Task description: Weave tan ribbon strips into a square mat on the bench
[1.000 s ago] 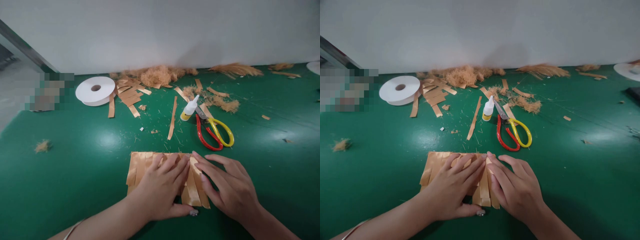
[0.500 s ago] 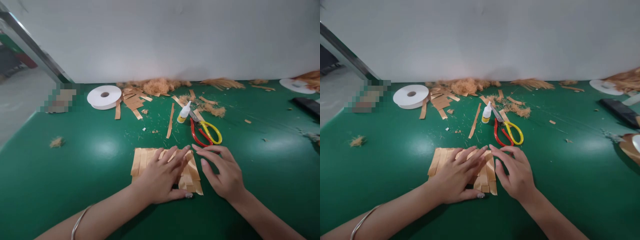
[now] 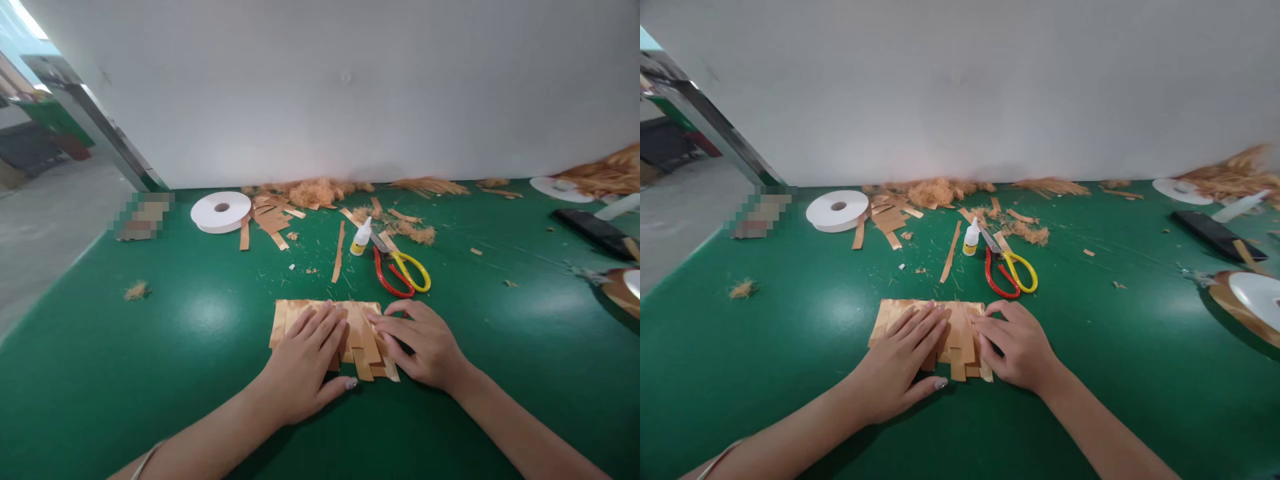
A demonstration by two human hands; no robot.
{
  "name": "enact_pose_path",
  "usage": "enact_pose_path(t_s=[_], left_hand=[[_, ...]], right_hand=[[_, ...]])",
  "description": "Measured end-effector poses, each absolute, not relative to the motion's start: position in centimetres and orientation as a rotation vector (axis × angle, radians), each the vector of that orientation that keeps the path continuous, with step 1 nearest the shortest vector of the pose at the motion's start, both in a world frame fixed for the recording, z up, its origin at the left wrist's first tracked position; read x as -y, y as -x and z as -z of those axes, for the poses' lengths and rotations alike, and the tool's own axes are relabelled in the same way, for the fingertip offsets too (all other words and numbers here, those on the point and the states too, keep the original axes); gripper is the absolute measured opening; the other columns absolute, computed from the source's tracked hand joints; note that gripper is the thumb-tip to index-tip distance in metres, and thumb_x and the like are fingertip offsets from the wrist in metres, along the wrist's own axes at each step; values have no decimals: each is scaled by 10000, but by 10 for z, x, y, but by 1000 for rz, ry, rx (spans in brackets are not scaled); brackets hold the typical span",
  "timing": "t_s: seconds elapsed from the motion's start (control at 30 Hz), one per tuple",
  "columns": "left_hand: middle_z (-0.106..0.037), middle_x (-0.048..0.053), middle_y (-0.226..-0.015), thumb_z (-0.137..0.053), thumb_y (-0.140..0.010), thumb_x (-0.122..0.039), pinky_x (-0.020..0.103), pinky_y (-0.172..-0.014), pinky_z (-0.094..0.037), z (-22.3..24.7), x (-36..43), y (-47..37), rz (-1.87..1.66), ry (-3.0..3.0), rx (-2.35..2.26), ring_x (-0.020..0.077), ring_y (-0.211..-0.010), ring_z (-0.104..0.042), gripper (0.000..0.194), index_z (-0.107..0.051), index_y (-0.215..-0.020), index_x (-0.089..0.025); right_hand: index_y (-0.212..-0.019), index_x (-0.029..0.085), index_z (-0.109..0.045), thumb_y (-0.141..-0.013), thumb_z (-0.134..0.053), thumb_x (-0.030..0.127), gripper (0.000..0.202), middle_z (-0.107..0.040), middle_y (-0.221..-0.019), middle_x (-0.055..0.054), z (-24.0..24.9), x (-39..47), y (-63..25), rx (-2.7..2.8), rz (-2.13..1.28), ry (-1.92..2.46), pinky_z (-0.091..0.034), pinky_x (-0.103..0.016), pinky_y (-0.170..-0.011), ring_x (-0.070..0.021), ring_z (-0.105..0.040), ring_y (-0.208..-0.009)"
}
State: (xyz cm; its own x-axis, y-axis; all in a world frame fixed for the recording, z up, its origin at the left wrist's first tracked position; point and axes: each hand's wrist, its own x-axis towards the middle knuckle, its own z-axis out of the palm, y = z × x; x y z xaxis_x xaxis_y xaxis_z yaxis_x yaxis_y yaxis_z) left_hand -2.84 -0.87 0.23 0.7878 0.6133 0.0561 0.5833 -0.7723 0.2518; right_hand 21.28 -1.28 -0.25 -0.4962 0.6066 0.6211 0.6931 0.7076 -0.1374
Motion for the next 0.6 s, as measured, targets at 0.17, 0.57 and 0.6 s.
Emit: enact_pose_path(t_s=[0.17,0.57,0.6], left_hand=[[-251,124,-1525,-288,-911,-632,499,-1150,-149,-1,8,27,-150,-2738,-922,303,-1424,-179,751,-278,-1461,-121],[-242,91,-1533,-310,-932,-576,467,-1165,-140,1,9,27,-220,-2717,-965,277,-1427,-177,688,-290,-1458,-134],[-246,91,-1532,-312,-932,-571,464,-1166,-138,0,10,27,-224,-2718,-962,275,-1428,-179,681,-297,-1455,-135]], right_hand=[[-910,179,-697,-804,-492,85,249,-683,-812,-80,6,13,-216,2186,63,1015,-484,-328,-618,-197,-596,-766],[-874,208,-660,-828,-580,284,120,-707,-884,-66,8,7,-225,1591,-733,1334,-508,-325,-682,-197,-643,-817],[-887,206,-656,-797,-621,301,136,-712,-904,-71,9,4,-226,1547,-764,1352,-506,-323,-671,-201,-640,-818]])
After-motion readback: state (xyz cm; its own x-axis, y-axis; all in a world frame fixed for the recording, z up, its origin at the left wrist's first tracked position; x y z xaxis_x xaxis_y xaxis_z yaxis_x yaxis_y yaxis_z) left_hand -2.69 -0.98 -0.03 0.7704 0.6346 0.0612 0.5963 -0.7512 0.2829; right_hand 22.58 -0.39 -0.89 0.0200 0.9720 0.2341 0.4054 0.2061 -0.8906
